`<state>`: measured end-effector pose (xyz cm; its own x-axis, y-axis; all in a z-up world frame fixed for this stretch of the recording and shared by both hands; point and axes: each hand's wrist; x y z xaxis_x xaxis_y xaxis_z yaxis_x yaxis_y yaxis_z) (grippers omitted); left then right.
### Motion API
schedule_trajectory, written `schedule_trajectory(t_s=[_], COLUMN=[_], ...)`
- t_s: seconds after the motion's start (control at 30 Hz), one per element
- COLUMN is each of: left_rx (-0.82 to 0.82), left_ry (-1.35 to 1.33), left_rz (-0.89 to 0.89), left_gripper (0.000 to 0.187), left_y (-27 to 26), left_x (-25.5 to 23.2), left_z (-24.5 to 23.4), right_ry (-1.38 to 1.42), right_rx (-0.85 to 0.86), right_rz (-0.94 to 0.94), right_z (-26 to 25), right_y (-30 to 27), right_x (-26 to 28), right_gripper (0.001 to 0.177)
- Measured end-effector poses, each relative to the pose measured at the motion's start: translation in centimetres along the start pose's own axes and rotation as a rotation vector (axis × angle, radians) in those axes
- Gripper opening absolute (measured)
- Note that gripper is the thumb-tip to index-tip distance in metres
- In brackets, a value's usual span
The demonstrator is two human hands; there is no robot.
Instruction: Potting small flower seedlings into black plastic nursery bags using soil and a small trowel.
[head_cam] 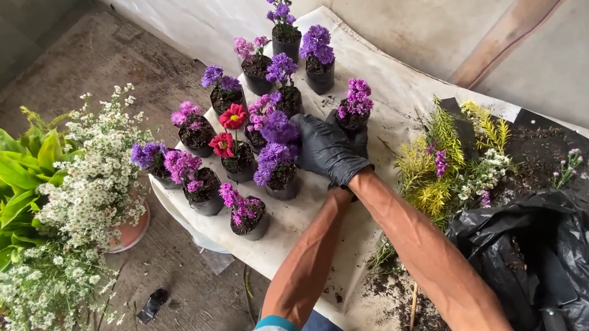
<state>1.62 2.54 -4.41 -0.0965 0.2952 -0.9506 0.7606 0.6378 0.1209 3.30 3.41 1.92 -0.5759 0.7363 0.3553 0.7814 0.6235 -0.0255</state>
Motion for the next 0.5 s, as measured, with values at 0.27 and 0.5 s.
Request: schedule_trajectory(t_s=[0.27,0.5], left_rx=[-0.026,-0.037], left_ry=[-0.003,0.004], left_rz=[0.078,0.141], left_gripper=[0.065,0.067], left_y=[-1.0,-2.3], left_x=[0.5,-1.5], left_z=[1.0,-0.5], right_ry=[0.383,0.354], right_rx=[-0.166,-0.503], right_rz=[0.155,-0.043], right_z=[-4.7,-16.4], right_y=[-0.2,-1.3], right_x=[0.0,0.7], right_gripper=[0.049,0.044])
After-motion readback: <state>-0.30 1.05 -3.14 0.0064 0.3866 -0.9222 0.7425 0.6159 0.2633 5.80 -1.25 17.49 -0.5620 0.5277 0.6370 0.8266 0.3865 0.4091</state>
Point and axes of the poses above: each hand's wrist, its own y-axis towards the middle knuckle, its own z-axis out of the palm, x = y × z, and after that the axes turned 3 degrees about -z, right-handed
